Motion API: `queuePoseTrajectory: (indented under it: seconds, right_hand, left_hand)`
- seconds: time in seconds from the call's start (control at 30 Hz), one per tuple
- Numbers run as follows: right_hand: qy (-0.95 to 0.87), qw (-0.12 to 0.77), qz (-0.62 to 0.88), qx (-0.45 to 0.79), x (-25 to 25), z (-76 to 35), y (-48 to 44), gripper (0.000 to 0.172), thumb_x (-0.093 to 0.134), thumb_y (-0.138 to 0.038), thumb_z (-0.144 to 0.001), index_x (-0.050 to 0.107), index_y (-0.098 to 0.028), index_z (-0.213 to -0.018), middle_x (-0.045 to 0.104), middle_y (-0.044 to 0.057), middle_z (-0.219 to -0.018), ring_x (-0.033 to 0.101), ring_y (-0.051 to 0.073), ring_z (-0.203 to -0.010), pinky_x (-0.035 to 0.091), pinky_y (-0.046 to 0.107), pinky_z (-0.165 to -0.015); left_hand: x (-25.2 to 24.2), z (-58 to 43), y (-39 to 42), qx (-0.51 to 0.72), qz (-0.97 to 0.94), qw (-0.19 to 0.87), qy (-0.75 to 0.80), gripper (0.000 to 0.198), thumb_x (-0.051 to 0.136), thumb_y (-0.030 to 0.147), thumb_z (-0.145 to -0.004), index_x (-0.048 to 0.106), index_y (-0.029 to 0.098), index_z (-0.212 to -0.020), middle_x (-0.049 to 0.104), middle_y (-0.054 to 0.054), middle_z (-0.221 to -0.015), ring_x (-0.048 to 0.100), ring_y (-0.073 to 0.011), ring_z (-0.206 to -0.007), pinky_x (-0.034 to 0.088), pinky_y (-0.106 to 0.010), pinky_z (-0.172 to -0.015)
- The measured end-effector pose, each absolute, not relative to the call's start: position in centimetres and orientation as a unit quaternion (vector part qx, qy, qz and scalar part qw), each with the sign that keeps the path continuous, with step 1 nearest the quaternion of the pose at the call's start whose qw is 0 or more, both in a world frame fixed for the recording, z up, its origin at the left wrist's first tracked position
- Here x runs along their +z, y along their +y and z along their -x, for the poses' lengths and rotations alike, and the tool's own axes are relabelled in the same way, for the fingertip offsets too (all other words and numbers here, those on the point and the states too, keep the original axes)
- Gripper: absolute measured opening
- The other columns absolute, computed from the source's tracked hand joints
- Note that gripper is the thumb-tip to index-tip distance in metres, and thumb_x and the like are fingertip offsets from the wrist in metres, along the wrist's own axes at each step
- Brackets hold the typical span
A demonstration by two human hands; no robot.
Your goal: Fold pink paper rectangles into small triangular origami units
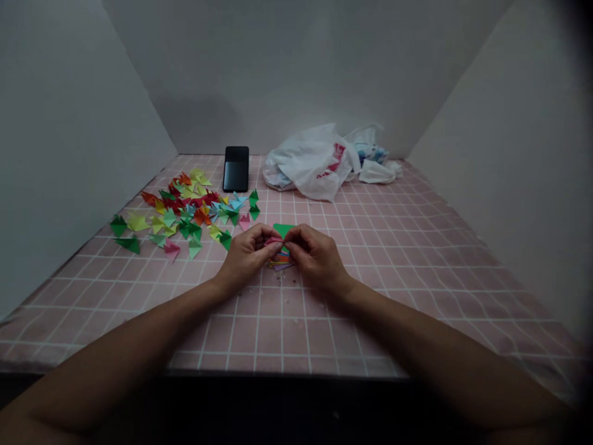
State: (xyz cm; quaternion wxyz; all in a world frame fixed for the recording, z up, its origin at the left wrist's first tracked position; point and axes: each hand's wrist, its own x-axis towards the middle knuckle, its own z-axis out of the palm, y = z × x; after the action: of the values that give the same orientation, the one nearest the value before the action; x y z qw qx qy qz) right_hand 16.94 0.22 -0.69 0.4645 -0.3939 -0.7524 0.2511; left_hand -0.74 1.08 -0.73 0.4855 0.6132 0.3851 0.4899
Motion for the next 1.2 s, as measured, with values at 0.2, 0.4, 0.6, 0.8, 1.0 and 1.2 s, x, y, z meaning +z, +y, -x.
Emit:
queuePoseTrajectory:
  seconds: [0.2, 0.4, 0.6, 0.8, 1.0, 1.2]
  right_hand:
    - [-0.765, 0.447, 0.396, 0.243, -0.5, -17.0, 0.2, 0.013, 0.054, -0.010, -0.088, 0.050, -0.022, -0.081, 0.055, 0.002, -0.081, 0.052, 0.017, -0.075, 0.041, 0.031, -0.070]
    - [-0.781, 0.442, 0.374, 0.236, -0.1, -17.0, 0.2, 0.013, 0.050, -0.012, -0.087, 0.046, -0.022, -0.081, 0.052, 0.002, -0.082, 0.050, 0.018, -0.077, 0.040, 0.032, -0.070]
    - [-0.789, 0.419, 0.384, 0.233, 0.3, -17.1, 0.0, 0.013, 0.050, -0.012, -0.087, 0.046, -0.022, -0.079, 0.052, 0.001, -0.078, 0.049, 0.017, -0.072, 0.039, 0.030, -0.068]
    - [-0.766, 0.400, 0.394, 0.313, 0.5, -17.3, 0.0, 0.012, 0.052, -0.017, -0.088, 0.048, -0.022, -0.078, 0.055, 0.000, -0.073, 0.051, 0.015, -0.067, 0.039, 0.030, -0.066]
    - [-0.692, 0.413, 0.383, 0.452, 0.2, -17.5, 0.6, 0.024, 0.042, -0.035, -0.100, 0.053, -0.021, -0.084, 0.056, -0.002, -0.067, 0.054, 0.013, -0.057, 0.041, 0.027, -0.059]
    - [-0.741, 0.384, 0.383, 0.397, 0.2, -17.2, 0.2, 0.026, 0.056, -0.036, -0.093, 0.058, -0.019, -0.075, 0.060, 0.000, -0.071, 0.054, 0.014, -0.065, 0.041, 0.027, -0.061]
  left_hand:
    - [-0.8, 0.9, 0.9, 0.469, -0.650, 0.453, 0.392, 0.013, 0.073, 0.027, -0.080, 0.067, 0.016, -0.086, 0.065, 0.000, -0.074, 0.060, -0.0111, -0.065, 0.050, -0.022, -0.061]
    - [-0.7, 1.2, 0.7, 0.434, -0.701, 0.396, 0.404, 0.013, 0.069, 0.029, -0.085, 0.069, 0.016, -0.086, 0.065, 0.000, -0.072, 0.057, -0.0118, -0.064, 0.045, -0.022, -0.059]
    - [-0.1, 1.4, 0.8, 0.406, -0.717, 0.395, 0.406, 0.014, 0.067, 0.030, -0.085, 0.067, 0.016, -0.083, 0.064, 0.000, -0.067, 0.058, -0.0123, -0.061, 0.044, -0.023, -0.057]
    - [0.5, 1.5, 0.9, 0.372, -0.703, 0.448, 0.408, 0.017, 0.065, 0.033, -0.085, 0.064, 0.016, -0.081, 0.062, 0.001, -0.062, 0.057, -0.0114, -0.054, 0.044, -0.022, -0.054]
    - [0.6, 1.3, 1.0, 0.393, -0.624, 0.543, 0.402, 0.025, 0.070, 0.038, -0.081, 0.060, 0.016, -0.079, 0.059, 0.003, -0.061, 0.055, -0.0091, -0.052, 0.044, -0.021, -0.053]
    - [0.5, 1.3, 0.9, 0.398, -0.596, 0.582, 0.385, 0.026, 0.073, 0.038, -0.077, 0.059, 0.016, -0.077, 0.057, 0.004, -0.062, 0.053, -0.0081, -0.052, 0.042, -0.020, -0.051]
